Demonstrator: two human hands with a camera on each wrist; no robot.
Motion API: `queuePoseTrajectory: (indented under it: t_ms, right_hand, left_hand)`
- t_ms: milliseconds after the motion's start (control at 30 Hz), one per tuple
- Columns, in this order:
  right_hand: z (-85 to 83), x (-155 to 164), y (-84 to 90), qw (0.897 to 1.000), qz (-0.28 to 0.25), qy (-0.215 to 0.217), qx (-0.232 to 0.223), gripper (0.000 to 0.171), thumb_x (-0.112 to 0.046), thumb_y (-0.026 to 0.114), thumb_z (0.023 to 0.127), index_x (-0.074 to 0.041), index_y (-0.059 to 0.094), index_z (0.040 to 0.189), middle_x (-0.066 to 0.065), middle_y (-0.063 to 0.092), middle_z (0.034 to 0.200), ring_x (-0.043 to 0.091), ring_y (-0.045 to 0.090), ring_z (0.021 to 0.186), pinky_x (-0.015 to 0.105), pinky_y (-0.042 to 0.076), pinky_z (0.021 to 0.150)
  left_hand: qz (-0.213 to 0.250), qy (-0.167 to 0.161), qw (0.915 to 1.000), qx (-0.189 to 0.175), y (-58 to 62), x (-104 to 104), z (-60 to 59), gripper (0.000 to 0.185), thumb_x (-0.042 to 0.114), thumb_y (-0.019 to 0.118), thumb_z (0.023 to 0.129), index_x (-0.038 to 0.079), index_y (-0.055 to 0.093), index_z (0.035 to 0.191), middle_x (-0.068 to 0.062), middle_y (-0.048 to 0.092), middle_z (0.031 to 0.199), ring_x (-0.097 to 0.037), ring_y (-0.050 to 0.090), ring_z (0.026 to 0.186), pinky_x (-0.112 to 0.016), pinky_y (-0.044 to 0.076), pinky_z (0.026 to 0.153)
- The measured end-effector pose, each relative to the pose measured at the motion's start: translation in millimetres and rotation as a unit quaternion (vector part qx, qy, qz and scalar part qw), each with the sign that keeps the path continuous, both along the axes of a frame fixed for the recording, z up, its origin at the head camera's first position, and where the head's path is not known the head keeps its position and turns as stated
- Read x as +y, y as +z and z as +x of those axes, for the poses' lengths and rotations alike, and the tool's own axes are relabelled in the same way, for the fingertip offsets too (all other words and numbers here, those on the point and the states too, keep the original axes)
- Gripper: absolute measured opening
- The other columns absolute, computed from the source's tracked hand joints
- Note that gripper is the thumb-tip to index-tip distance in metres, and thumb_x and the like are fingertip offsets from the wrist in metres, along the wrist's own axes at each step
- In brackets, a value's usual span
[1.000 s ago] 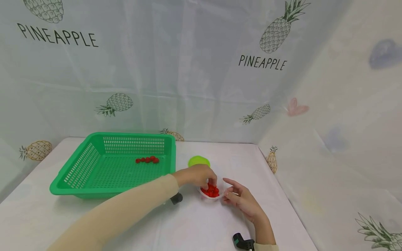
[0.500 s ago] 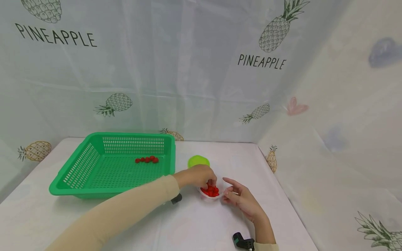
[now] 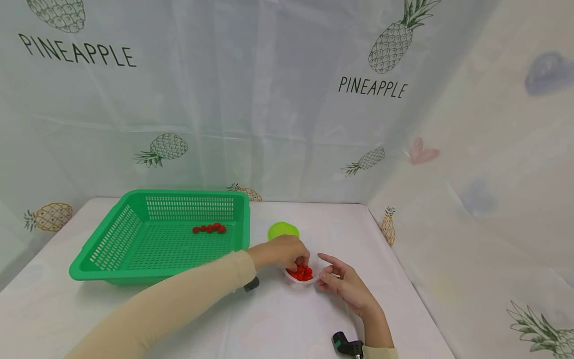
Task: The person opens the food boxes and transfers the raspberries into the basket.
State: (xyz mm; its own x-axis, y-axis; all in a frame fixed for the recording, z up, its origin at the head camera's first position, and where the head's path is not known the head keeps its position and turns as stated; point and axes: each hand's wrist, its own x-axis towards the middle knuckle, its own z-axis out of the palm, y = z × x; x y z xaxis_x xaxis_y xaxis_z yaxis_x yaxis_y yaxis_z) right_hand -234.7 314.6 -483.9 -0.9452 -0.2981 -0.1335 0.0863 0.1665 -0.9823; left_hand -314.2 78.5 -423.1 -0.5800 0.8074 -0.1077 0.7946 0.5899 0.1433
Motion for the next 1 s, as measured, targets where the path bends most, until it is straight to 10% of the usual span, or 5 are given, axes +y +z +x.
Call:
queuePoseTrajectory:
  t_ms: [633, 1000]
  right_hand:
    - [1.0, -2, 2.7, 1.000, -0.006, 0.014, 0.013, 0.067, -0.013, 0.065, 0.106, 0.000, 0.033, 0.163, 0.011, 0.059, 0.111, 0.027, 0.073, 0.102, 0.034, 0.061, 0.095]
    - [0.9, 0, 1.1, 1.000, -0.006, 0.012, 0.007, 0.068, -0.013, 0.065, 0.106, 0.001, 0.031, 0.164, 0.012, 0.059, 0.111, 0.026, 0.073, 0.101, 0.034, 0.061, 0.095]
  left_hand:
    - [0.005, 0.001, 0.9978, 0.066, -6.8, 4, -2.5, 0.008, 0.021, 0.084, 0.093, 0.027, 0.081, 0.088, 0.016, 0.071, 0.084, -0.004, 0.059, 0.082, -0.019, 0.046, 0.068]
    - [0.047, 0.029, 0.9975, 0.045, 5.2, 0, -2.2, 0.007, 0.022, 0.083, 0.095, 0.028, 0.080, 0.091, 0.017, 0.070, 0.086, -0.004, 0.057, 0.084, -0.020, 0.046, 0.071]
